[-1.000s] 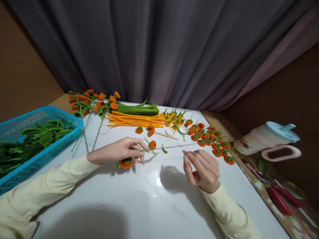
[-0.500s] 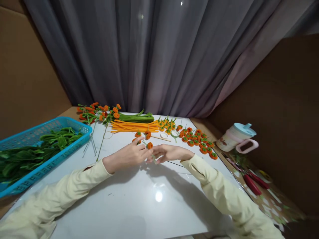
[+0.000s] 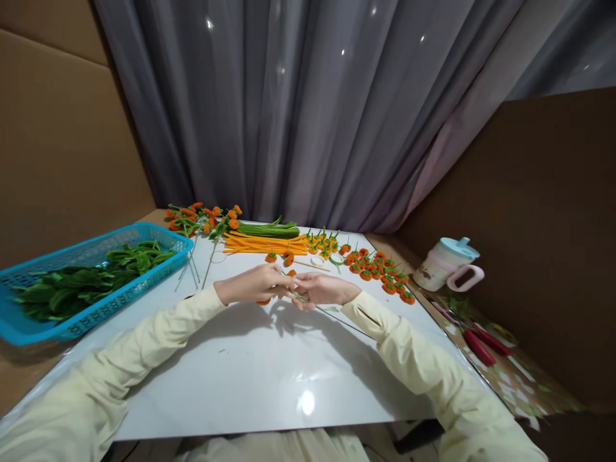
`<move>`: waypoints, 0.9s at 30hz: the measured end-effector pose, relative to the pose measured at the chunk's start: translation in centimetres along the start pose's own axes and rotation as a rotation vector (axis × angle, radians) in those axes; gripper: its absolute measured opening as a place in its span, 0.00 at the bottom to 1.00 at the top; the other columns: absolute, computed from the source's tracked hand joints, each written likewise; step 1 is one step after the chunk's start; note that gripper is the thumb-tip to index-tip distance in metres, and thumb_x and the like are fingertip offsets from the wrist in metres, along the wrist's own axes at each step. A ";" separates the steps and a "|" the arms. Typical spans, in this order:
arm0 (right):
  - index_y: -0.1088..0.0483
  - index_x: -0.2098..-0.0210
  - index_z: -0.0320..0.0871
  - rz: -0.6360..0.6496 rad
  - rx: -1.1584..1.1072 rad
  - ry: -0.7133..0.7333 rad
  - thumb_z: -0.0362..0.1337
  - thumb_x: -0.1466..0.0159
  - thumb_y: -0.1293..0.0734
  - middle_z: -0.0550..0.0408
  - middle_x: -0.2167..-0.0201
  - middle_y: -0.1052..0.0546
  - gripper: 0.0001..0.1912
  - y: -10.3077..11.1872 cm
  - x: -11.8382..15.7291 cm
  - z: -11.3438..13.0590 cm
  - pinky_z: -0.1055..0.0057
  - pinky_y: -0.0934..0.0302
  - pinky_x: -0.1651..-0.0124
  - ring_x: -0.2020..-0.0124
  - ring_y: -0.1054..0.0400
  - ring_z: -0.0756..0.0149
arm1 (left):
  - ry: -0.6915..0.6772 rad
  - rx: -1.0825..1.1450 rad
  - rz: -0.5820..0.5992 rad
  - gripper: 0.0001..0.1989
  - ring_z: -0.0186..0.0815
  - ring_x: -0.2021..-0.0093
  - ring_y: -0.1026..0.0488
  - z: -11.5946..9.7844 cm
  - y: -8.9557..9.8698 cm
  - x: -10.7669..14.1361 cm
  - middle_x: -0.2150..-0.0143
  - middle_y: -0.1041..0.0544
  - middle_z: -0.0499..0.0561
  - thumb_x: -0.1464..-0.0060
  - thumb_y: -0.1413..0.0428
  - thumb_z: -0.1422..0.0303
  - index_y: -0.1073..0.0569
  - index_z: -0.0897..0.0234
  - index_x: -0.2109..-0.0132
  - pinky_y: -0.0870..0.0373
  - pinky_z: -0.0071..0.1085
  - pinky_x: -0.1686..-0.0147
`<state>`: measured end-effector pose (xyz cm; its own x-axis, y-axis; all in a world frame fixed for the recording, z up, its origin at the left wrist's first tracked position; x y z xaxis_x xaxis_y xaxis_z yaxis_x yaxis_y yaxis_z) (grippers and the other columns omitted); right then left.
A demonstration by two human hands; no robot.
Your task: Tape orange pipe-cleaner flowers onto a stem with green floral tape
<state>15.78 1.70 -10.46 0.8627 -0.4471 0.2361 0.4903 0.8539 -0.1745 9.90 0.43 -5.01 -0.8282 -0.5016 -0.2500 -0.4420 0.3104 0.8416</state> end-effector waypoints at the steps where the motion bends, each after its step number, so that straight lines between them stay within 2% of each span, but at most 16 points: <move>1: 0.36 0.64 0.39 -0.019 0.011 0.009 0.43 0.42 0.32 0.55 0.74 0.29 0.15 0.1 -0.1 0.1 0.76 0.42 0.74 0.77 0.35 0.73 | 0.040 0.033 0.009 0.09 0.34 0.67 0.33 0.4 -0.1 0.0 0.71 0.25 0.52 0.41 0.51 0.67 0.27 0.64 0.62 0.41 0.25 0.65; 5: 0.35 0.63 0.39 -0.079 0.072 0.018 0.39 0.47 0.28 0.58 0.75 0.30 0.16 0.5 -0.1 0.1 0.75 0.39 0.71 0.75 0.35 0.73 | 0.100 0.130 0.052 0.11 0.29 0.76 0.34 1.2 -0.4 0.2 0.75 0.27 0.47 0.40 0.54 0.66 0.30 0.65 0.64 0.42 0.22 0.72; 8: 0.34 0.63 0.39 -0.135 0.133 0.035 0.37 0.50 0.27 0.58 0.73 0.30 0.18 1.2 -0.3 0.2 0.75 0.38 0.70 0.72 0.34 0.72 | 0.144 0.207 0.079 0.12 0.27 0.78 0.37 1.6 -0.7 0.3 0.76 0.28 0.46 0.41 0.53 0.65 0.31 0.66 0.67 0.42 0.21 0.73; 11: 0.33 0.63 0.39 -0.191 0.235 0.066 0.37 0.50 0.28 0.59 0.73 0.30 0.17 2.3 -0.7 0.4 0.76 0.40 0.72 0.74 0.35 0.73 | 0.187 0.295 0.130 0.12 0.27 0.78 0.39 2.1 -1.3 0.5 0.75 0.28 0.46 0.43 0.51 0.64 0.30 0.66 0.69 0.43 0.21 0.73; 13: 0.33 0.63 0.39 -0.225 0.333 0.093 0.37 0.50 0.29 0.60 0.76 0.30 0.16 3.1 -1.0 0.8 0.76 0.41 0.74 0.77 0.37 0.74 | 0.223 0.364 0.159 0.11 0.28 0.76 0.39 2.7 -1.7 0.6 0.74 0.28 0.47 0.44 0.50 0.63 0.30 0.66 0.68 0.42 0.22 0.73; 16: 0.33 0.64 0.38 -0.294 0.522 0.160 0.33 0.51 0.29 0.61 0.78 0.31 0.15 3.3 -1.1 1.8 0.76 0.42 0.75 0.78 0.39 0.73 | 0.317 0.486 0.172 0.11 0.28 0.77 0.38 4.2 -2.5 0.9 0.76 0.28 0.46 0.44 0.50 0.62 0.30 0.65 0.61 0.43 0.23 0.75; 18: 0.34 0.63 0.38 -0.369 0.662 0.237 0.29 0.50 0.31 0.60 0.78 0.32 0.14 2.5 -0.5 2.7 0.74 0.43 0.73 0.77 0.39 0.72 | 0.394 0.580 0.149 0.13 0.29 0.79 0.39 5.2 -2.9 1.1 0.78 0.30 0.45 0.45 0.50 0.61 0.32 0.66 0.58 0.44 0.23 0.77; 22: 0.35 0.57 0.40 -0.528 0.958 0.433 0.21 0.44 0.39 0.54 0.71 0.31 0.16 -0.8 1.3 3.7 0.69 0.43 0.65 0.69 0.39 0.67 | 0.508 0.768 0.026 0.13 0.27 0.79 0.41 6.5 -2.5 1.3 0.78 0.33 0.43 0.48 0.47 0.60 0.35 0.65 0.61 0.45 0.23 0.78; 23: 0.35 0.56 0.38 -0.554 1.243 0.558 0.21 0.42 0.42 0.51 0.70 0.30 0.16 -2.6 1.9 4.2 0.68 0.43 0.65 0.68 0.38 0.65 | 0.524 0.814 0.004 0.13 0.26 0.80 0.42 6.5 -2.2 1.4 0.77 0.34 0.43 0.48 0.46 0.60 0.36 0.65 0.61 0.46 0.23 0.78; 25: 0.35 0.57 0.36 -0.527 1.689 0.787 0.22 0.38 0.44 0.48 0.69 0.29 0.13 -5.9 2.7 3.8 0.67 0.42 0.66 0.67 0.36 0.63 | 0.541 0.902 -0.010 0.15 0.25 0.82 0.47 6.4 -1.8 1.4 0.78 0.36 0.41 0.50 0.45 0.59 0.36 0.65 0.60 0.47 0.23 0.79; 27: 0.34 0.59 0.35 -0.482 1.963 0.982 0.24 0.36 0.44 0.46 0.68 0.28 0.10 -7.5 3.2 2.6 0.67 0.41 0.66 0.68 0.35 0.63 | 0.545 0.980 0.004 0.16 0.23 0.83 0.51 6.1 -1.7 1.4 0.79 0.38 0.40 0.52 0.43 0.60 0.36 0.65 0.60 0.46 0.24 0.78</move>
<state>14.51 -5.45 -5.92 0.8323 -0.0598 -0.5510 0.4597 -0.4808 0.7466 7.35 4.07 -9.66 -0.6753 -0.7108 0.1968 -0.7186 0.6942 0.0418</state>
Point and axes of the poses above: each hand's wrist, its own x-axis away from the middle knuckle, its own y-axis out of the back of the hand, z = x × y, the point moved 9 cm from there along -x, towards the middle knuckle
